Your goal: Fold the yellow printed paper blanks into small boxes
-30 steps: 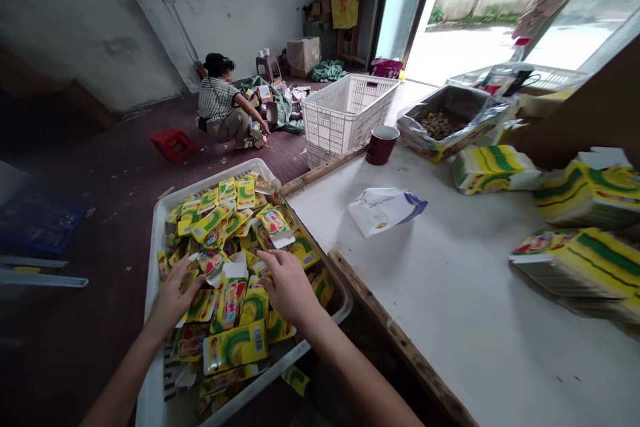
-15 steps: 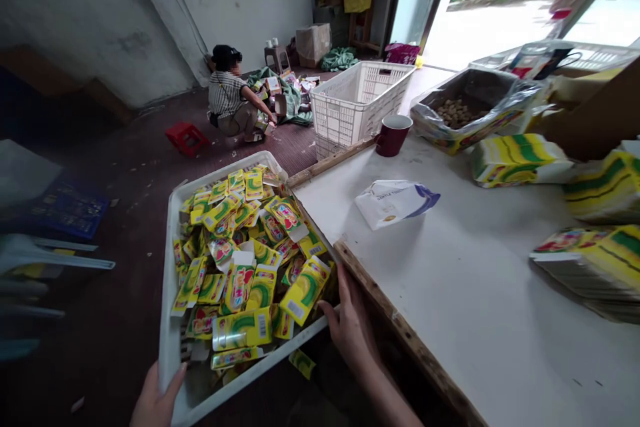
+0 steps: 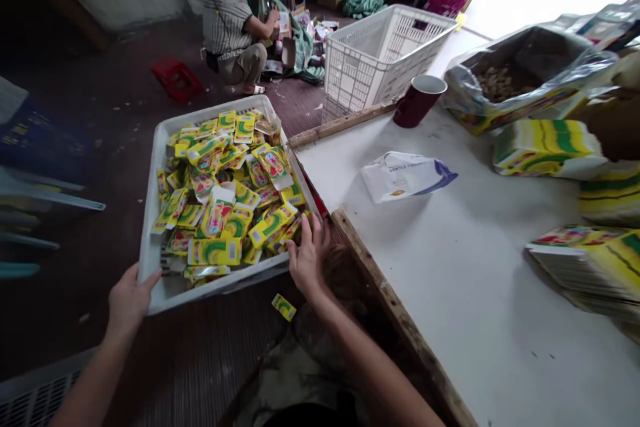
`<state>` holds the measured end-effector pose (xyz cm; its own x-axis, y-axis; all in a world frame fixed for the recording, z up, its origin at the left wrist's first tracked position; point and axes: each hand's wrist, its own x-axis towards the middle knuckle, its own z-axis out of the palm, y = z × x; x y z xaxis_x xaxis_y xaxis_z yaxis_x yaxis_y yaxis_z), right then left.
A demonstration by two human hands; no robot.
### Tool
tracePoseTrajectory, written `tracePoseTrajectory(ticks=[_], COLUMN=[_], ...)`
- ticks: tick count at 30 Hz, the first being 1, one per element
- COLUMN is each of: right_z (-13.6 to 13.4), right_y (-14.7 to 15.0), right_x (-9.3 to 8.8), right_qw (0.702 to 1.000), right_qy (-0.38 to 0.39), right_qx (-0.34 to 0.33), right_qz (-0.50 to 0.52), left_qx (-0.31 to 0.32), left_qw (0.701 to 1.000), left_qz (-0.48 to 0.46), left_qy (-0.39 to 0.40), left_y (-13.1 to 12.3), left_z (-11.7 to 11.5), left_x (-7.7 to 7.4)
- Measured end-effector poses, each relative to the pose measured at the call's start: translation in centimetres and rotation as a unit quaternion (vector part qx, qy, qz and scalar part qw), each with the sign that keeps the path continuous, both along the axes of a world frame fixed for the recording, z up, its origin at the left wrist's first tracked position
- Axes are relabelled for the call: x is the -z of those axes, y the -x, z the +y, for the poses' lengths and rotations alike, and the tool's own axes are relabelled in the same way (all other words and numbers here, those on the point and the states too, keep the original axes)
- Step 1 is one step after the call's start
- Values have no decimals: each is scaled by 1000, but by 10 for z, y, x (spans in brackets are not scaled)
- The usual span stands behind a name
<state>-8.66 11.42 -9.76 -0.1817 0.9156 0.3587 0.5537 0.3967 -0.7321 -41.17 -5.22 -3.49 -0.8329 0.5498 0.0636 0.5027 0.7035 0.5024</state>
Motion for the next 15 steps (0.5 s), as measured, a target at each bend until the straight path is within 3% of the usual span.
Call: tracePoseTrajectory(ticks=[5, 9, 11, 15], right_z=[85, 154, 170, 186], right_y=[64, 102, 113, 134], right_x=[-27, -58, -61, -51], right_qw=[999, 998, 999, 998], right_qy=[9, 21, 16, -11], right_qx=[-44, -49, -43, -59], right_qz=[14, 26, 27, 0], left_qx=[-13, -63, -83, -101], left_qw=[999, 995, 993, 988], left_qz=[31, 65, 69, 68], left_qy=[-19, -33, -52, -91], left_y=[48, 68, 74, 91], left_z=[79, 153, 185, 232], left_x=[-29, -54, -61, -62])
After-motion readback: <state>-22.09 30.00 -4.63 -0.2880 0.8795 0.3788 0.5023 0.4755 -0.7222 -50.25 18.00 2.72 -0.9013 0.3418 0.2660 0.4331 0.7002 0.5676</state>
